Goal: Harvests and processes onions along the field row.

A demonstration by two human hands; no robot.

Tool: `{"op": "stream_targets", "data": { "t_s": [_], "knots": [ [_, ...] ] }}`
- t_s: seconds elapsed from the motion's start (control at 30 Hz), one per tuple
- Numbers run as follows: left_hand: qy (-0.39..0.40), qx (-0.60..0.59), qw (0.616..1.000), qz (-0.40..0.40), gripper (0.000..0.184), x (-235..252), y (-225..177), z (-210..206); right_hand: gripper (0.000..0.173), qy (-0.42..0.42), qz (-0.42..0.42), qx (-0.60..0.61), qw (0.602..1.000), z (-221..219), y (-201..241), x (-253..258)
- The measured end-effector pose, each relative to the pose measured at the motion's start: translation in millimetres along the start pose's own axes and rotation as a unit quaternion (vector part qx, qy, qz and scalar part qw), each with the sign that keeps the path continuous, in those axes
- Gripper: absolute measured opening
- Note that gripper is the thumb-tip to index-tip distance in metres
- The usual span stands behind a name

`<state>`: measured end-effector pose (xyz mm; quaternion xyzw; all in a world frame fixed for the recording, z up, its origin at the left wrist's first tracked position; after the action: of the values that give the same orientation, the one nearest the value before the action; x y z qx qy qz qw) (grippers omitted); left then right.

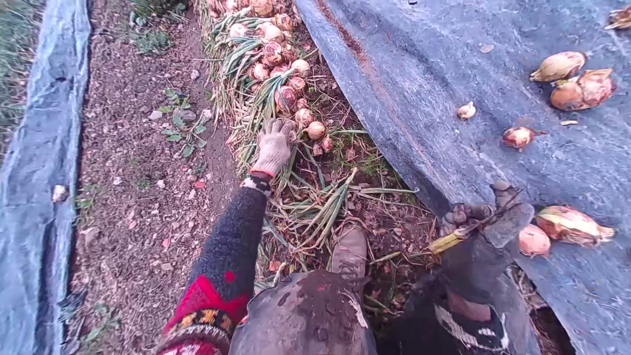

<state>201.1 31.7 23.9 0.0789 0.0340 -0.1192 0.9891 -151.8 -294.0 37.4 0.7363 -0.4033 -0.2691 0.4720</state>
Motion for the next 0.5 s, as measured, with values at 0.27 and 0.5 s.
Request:
{"op": "stream_targets", "data": {
  "t_s": [0.27, 0.5],
  "knots": [
    [0.039, -0.032, 0.996, -0.072, 0.035, -30.3, -4.9, -33.7, 0.059, 0.238, -0.208, -0.284, 0.905, -34.3, -57.3, -51.0],
    [0.137, 0.084, 0.979, -0.128, 0.090, -43.6, 46.6, -43.1, 0.059, 0.268, -0.210, -0.360, 0.868, -18.5, -59.0, -53.5]
  ]
}}
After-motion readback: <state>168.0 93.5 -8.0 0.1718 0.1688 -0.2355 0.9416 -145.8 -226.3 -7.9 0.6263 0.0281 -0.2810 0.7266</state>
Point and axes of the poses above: each hand's wrist, its own x-axis towards the middle knuckle, its own z-axis out of the back of the hand, y = z × x, the point moved 2 cm from there along x, towards the middle knuckle, and after that the axes turned 9 degrees about z, right-handed, at the moved point
